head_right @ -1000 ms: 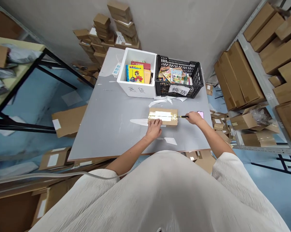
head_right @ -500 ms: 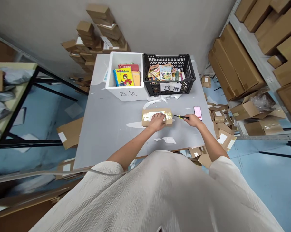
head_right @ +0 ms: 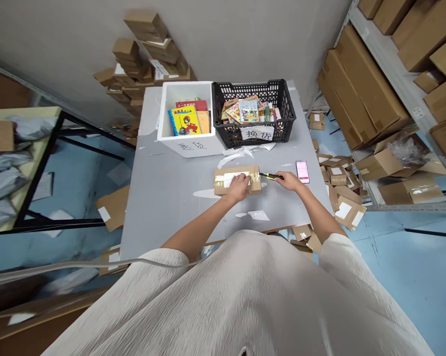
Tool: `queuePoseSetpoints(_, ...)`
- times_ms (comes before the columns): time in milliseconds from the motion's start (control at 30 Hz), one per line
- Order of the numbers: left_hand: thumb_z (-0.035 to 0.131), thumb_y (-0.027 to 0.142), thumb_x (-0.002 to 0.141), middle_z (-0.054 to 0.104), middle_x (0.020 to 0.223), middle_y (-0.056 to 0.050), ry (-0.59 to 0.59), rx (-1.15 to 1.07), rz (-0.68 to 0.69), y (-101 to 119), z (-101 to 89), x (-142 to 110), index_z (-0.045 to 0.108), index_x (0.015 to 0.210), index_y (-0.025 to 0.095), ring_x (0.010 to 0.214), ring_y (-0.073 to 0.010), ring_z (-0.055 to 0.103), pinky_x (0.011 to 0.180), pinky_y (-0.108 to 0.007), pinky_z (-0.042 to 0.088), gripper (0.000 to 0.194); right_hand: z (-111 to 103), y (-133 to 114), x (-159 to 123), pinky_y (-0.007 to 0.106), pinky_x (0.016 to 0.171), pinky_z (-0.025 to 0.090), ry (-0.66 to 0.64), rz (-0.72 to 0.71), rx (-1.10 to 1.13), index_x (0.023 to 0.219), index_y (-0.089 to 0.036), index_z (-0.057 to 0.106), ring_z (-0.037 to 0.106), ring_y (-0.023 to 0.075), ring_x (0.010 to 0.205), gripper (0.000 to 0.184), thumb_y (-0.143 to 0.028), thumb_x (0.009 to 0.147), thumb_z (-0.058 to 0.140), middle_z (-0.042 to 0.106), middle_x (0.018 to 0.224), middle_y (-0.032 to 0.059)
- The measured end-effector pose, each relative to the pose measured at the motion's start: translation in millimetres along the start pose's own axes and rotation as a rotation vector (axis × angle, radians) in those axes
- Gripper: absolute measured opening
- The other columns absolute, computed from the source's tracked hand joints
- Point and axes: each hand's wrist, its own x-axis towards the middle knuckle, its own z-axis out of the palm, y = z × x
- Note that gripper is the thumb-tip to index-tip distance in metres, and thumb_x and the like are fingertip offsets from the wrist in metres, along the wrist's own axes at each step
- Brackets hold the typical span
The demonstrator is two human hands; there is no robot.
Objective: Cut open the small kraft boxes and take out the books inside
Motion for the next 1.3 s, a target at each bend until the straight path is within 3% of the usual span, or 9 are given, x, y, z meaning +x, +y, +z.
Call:
queuePoseSetpoints(200,0.081,0.025,0.094,0.059,0.153,-0.018,0.023,-0.012,-0.01,-0.7,5.6,-6.3,0.055,0.159,0.023,0.135,-0.0376,0.067,0.136,-0.057,0.032,0.071,-4.8,-7.3,32.0,0.031,0.078,0.044,-0.102,-0.048,-0.189,0.124,-0.022,0.086,0.07,0.0255,0.092,0.034,-0.035,0.106,0.06,0.085,0.112,0.0096)
queuePoseSetpoints(333,0.081,0.025,0.094,0.059,0.154,-0.018,0.031,-0.009,-0.021,-1.2,7.2,-7.2,0.054,0.161,0.023,0.136,-0.0381,0.067,0.137,-0.056,0.031,0.072,-1.6,-11.8,39.6,0.03,0.076,0.043,-0.111,-0.009,-0.148,0.12,-0.022,0.086,0.068,0.024,0.089,0.034,-0.039,0.105,0.061,0.084,0.105,0.0087)
queuePoseSetpoints(600,0.082,0.027,0.094,0.06,0.152,-0.017,0.046,-0.025,-0.014,-3.7,6.9,-6.9,0.057,0.158,0.025,0.134,-0.0375,0.068,0.137,-0.056,0.031,0.069,11.0,4.4,3.6,0.026,0.056,0.037,-0.311,0.095,0.208,0.097,-0.021,0.079,0.052,0.0141,0.059,0.042,-0.062,0.094,0.076,0.067,0.07,-0.001)
queuePoseSetpoints(733,0.084,0.033,0.092,0.055,0.161,-0.019,0.055,-0.058,0.005,-4.6,2.2,-8.2,0.051,0.164,0.024,0.142,-0.0402,0.064,0.135,-0.055,0.035,0.08,19.5,17.8,-13.0,0.024,0.053,0.04,-0.233,0.147,0.314,0.092,-0.021,0.073,0.056,0.0139,0.06,0.042,-0.063,0.096,0.074,0.072,0.076,0.001)
queuePoseSetpoints(833,0.073,0.039,0.1,0.046,0.172,-0.022,0.116,-0.096,-0.005,-5.0,-5.9,-5.8,0.042,0.172,0.022,0.149,-0.0416,0.058,0.13,-0.054,0.042,0.08,22.6,22.2,-19.0,0.024,0.055,0.044,-0.105,0.203,0.378,0.103,-0.022,0.07,0.066,0.0157,0.066,0.04,-0.062,0.101,0.07,0.078,0.091,0.0039)
queuePoseSetpoints(967,0.054,0.022,0.104,0.052,0.169,-0.021,0.175,-0.101,-0.059,-4.5,-15.9,3.9,0.047,0.169,0.022,0.15,-0.0401,0.056,0.124,-0.055,0.045,0.065,22.8,16.2,-23.4,0.027,0.069,0.056,0.013,0.177,0.308,0.126,-0.022,0.071,0.073,0.0188,0.077,0.043,-0.059,0.11,0.057,0.082,0.101,0.0057)
queuePoseSetpoints(1067,0.058,0.014,0.096,0.051,0.171,-0.021,0.177,-0.086,-0.098,-3.1,-18.1,13.0,0.045,0.168,0.024,0.157,-0.0409,0.048,0.124,-0.058,0.042,0.074,22.9,5.2,-25.4,0.033,0.087,0.059,0.058,0.067,0.104,0.141,-0.024,0.074,0.076,0.0232,0.094,0.047,-0.052,0.116,0.047,0.083,0.112,0.0075)
queuePoseSetpoints(1167,0.065,0.014,0.088,0.051,0.171,-0.022,0.146,-0.089,-0.126,-2.5,-17.6,20.1,0.043,0.169,0.026,0.159,-0.0431,0.044,0.122,-0.062,0.041,0.085,24.4,-6.0,-25.0,0.04,0.105,0.054,0.074,-0.058,-0.136,0.153,-0.027,0.074,0.073,0.0294,0.116,0.047,-0.043,0.115,0.052,0.08,0.126,0.0113)
queuePoseSetpoints(1300,0.065,0.015,0.087,0.053,0.171,-0.022,0.136,-0.082,-0.102,-4.5,-14.8,21.1,0.042,0.171,0.025,0.157,-0.0427,0.046,0.123,-0.064,0.038,0.087,27.5,-14.3,-20.4,0.044,0.109,0.048,0.066,-0.089,-0.316,0.16,-0.028,0.071,0.066,0.0341,0.123,0.051,-0.04,0.113,0.058,0.076,0.13,0.0149)
